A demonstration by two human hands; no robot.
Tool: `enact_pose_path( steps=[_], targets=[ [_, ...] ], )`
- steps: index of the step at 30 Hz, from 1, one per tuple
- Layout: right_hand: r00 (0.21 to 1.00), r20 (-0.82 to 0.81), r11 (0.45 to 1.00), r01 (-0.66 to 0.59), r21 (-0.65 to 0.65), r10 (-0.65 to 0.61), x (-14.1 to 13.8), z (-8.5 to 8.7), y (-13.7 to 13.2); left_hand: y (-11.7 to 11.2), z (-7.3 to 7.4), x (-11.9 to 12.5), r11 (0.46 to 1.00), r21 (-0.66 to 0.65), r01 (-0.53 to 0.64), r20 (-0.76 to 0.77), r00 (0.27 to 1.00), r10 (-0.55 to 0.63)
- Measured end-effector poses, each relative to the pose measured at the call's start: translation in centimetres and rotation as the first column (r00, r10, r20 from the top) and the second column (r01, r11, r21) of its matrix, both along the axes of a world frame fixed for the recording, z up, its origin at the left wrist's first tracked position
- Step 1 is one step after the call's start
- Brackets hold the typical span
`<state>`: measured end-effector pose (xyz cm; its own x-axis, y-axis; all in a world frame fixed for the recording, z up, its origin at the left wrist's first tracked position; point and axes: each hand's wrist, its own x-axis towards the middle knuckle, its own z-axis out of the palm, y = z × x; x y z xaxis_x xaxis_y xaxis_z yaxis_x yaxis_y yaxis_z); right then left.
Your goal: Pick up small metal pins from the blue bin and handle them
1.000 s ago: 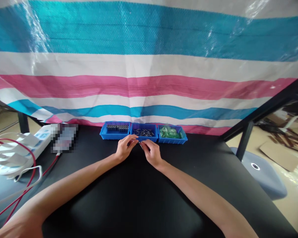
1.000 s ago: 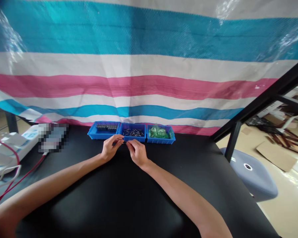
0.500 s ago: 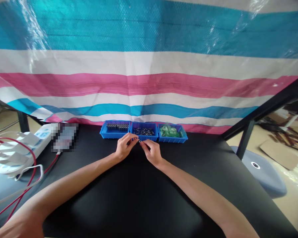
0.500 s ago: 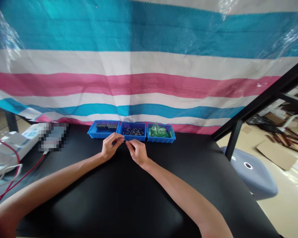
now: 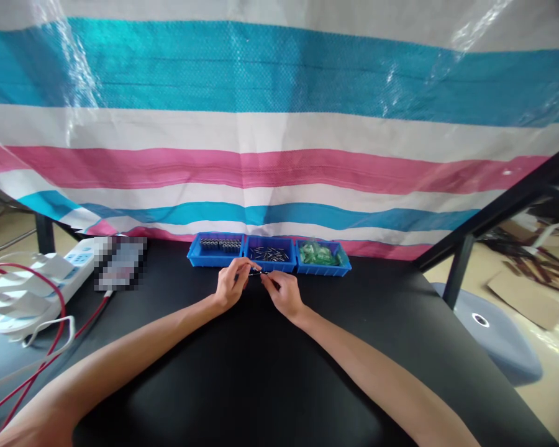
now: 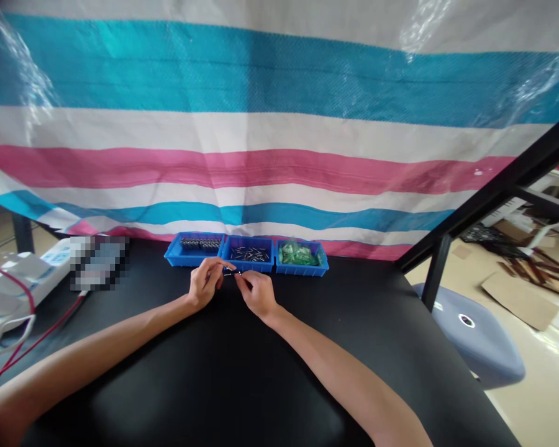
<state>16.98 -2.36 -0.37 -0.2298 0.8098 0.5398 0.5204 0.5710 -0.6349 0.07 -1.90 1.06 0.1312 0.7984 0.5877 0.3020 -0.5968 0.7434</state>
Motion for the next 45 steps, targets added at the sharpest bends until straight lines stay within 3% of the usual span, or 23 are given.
enact_pose_path(
  steps=[7,13,21,32,41,45],
  targets=[
    [0.997,-0.075,1.0,-0.016,0.002,0.016,0.0,0.5,-0.1,0.7,-1.0,-0.3,0.996,0.083,-0.041,-0.032,0.999,0.044],
    [0.984,-0.176,0.999,-0.022,0.027,0.026,0.1,0.9,-0.4,0.9,-0.7,-0.4,0.987,0.161,-0.025,-0.166,0.985,0.052],
    [0.987,-0.154,0.999,-0.036,0.013,0.037,0.3,0.7,-0.4,1.1,-1.5,-0.2,0.994,0.089,-0.061,-0.105,0.992,0.07],
    [0.985,-0.168,0.998,-0.039,0.039,0.045,0.1,0.6,-0.3,1.2,-1.5,-0.2,0.994,0.098,-0.051,-0.137,0.989,0.064],
    [0.995,-0.043,0.995,-0.092,0.027,0.094,-0.1,0.5,-0.4,1.1,-1.3,-0.2,0.994,0.089,-0.066,-0.08,0.994,0.073],
    [0.993,-0.099,0.998,-0.059,0.036,0.063,0.0,0.7,-0.5,1.0,-1.2,-0.2,0.996,0.073,-0.045,-0.056,0.997,0.049]
  ],
)
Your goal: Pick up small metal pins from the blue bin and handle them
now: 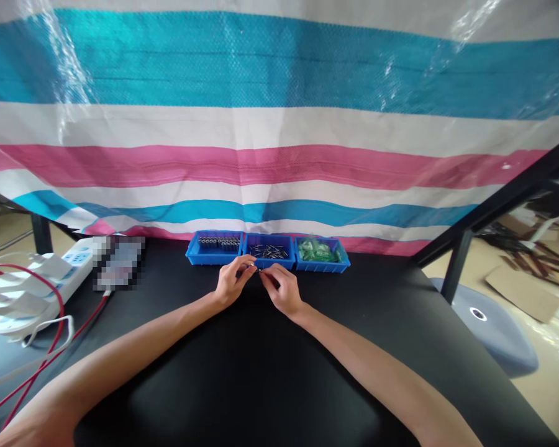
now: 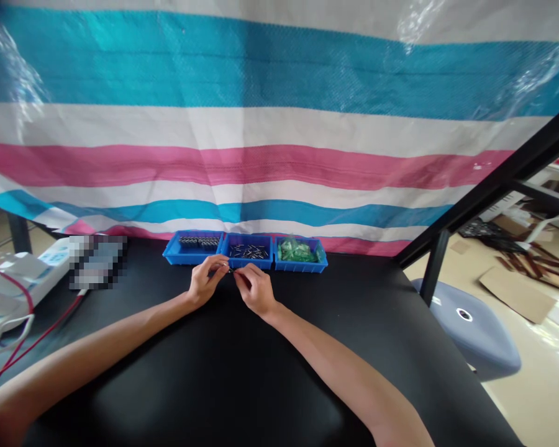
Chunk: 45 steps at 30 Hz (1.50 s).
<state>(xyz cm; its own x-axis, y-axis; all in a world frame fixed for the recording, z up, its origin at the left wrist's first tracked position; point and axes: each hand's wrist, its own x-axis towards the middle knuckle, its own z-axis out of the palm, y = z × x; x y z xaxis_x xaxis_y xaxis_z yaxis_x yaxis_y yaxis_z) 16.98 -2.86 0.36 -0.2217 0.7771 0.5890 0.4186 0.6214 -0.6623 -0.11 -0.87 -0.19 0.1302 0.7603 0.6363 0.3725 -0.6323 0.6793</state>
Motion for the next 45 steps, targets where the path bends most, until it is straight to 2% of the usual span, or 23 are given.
enact_pose_path(
  steps=[6,19,23,28,35,45],
  targets=[
    [0.994,-0.095,0.998,0.057,-0.01,-0.058,0.2,0.1,0.0,-0.1,0.3,0.0,1.0,0.005,-0.001,-0.023,1.0,0.001],
    [0.997,0.074,0.999,-0.033,0.004,0.033,0.0,-0.2,0.1,-0.2,0.5,0.1,0.996,0.091,-0.011,-0.099,0.995,0.02],
    [0.998,0.062,0.999,-0.034,-0.007,0.034,0.0,-0.1,-0.1,-0.2,0.6,0.1,0.998,0.058,0.003,-0.096,0.995,0.003],
    [0.997,-0.053,0.995,0.059,-0.081,-0.064,0.2,0.3,0.2,-0.2,0.9,0.2,1.0,-0.016,0.005,-0.077,0.997,-0.006],
    [0.973,-0.161,0.973,0.138,-0.183,-0.168,0.4,0.2,0.8,-0.4,1.2,0.3,1.0,-0.014,0.007,-0.063,0.998,-0.008],
    [0.959,-0.107,0.941,0.231,-0.245,-0.263,0.5,-0.2,1.0,-0.4,1.1,0.2,1.0,-0.024,0.017,-0.071,0.997,-0.018]
  ],
)
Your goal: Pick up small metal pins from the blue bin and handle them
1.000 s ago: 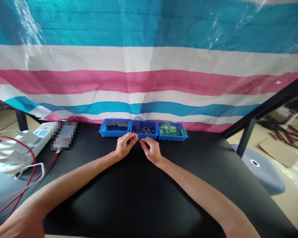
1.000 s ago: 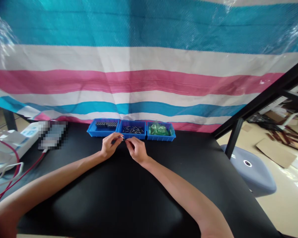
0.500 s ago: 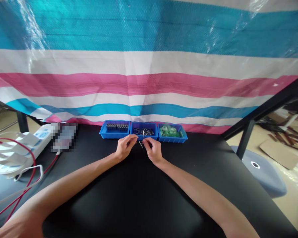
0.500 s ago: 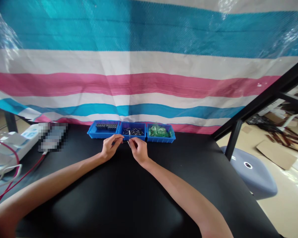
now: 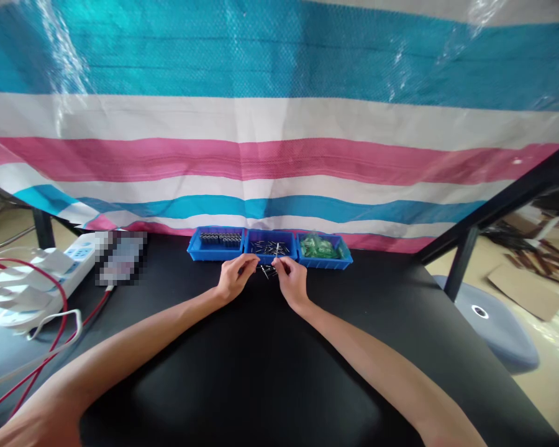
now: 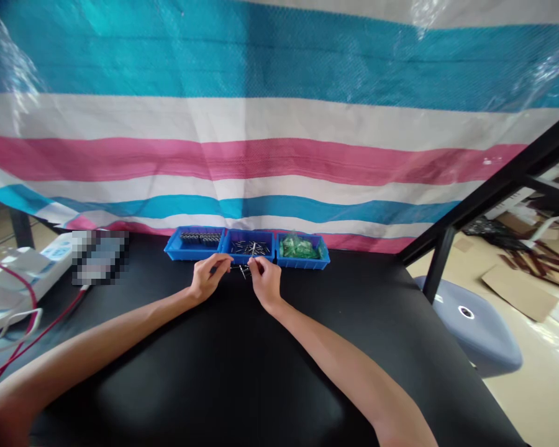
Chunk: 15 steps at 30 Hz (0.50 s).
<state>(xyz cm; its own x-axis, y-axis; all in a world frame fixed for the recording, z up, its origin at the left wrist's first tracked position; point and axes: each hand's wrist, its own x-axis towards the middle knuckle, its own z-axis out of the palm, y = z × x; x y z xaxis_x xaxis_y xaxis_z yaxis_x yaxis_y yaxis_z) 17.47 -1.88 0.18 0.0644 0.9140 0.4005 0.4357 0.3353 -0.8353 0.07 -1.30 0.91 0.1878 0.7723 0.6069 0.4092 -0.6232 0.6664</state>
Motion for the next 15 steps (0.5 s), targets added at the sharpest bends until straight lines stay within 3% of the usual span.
enact_pose_path(
  steps=[15],
  targets=[
    [0.999,0.033,0.999,0.02,-0.026,-0.019,0.01,0.24,0.02,-0.01,-0.1,-0.03,1.0,-0.005,0.009,-0.007,1.0,-0.009]
  ],
)
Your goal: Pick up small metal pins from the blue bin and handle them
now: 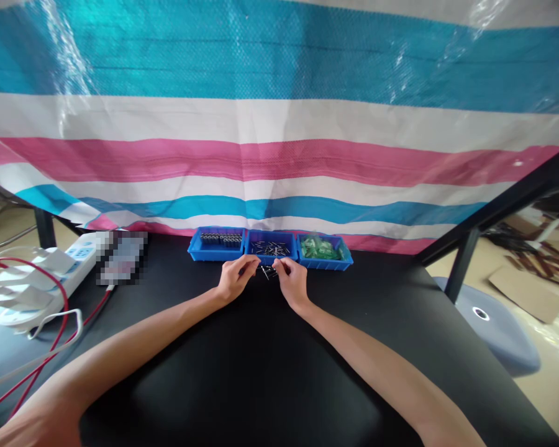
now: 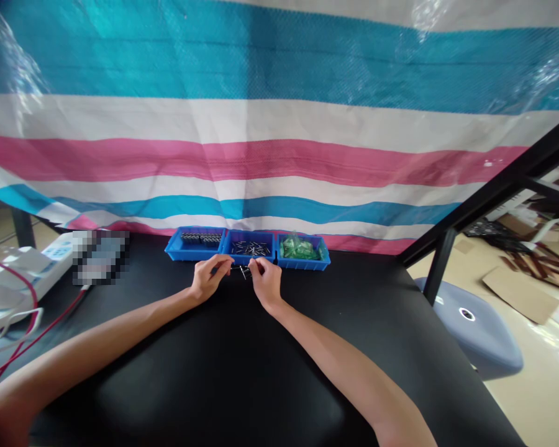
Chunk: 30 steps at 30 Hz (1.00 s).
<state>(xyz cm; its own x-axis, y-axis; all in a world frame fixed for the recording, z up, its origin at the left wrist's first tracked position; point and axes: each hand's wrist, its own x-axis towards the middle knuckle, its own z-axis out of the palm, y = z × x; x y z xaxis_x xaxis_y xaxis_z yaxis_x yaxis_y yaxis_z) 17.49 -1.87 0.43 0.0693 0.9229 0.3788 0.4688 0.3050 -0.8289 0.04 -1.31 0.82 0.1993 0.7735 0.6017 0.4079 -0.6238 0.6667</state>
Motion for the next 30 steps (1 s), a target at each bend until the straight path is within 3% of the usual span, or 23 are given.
enact_pose_path(
  steps=[25,30],
  targets=[
    [0.999,-0.03,1.0,-0.029,-0.004,0.029,0.04,0.08,0.0,-0.04,-0.08,-0.07,1.0,0.016,0.005,0.009,1.0,-0.006],
    [0.995,0.084,0.998,-0.053,0.022,0.051,-0.12,0.01,-0.05,-0.1,-0.03,-0.07,0.999,0.026,-0.018,0.031,0.999,0.017]
  ],
)
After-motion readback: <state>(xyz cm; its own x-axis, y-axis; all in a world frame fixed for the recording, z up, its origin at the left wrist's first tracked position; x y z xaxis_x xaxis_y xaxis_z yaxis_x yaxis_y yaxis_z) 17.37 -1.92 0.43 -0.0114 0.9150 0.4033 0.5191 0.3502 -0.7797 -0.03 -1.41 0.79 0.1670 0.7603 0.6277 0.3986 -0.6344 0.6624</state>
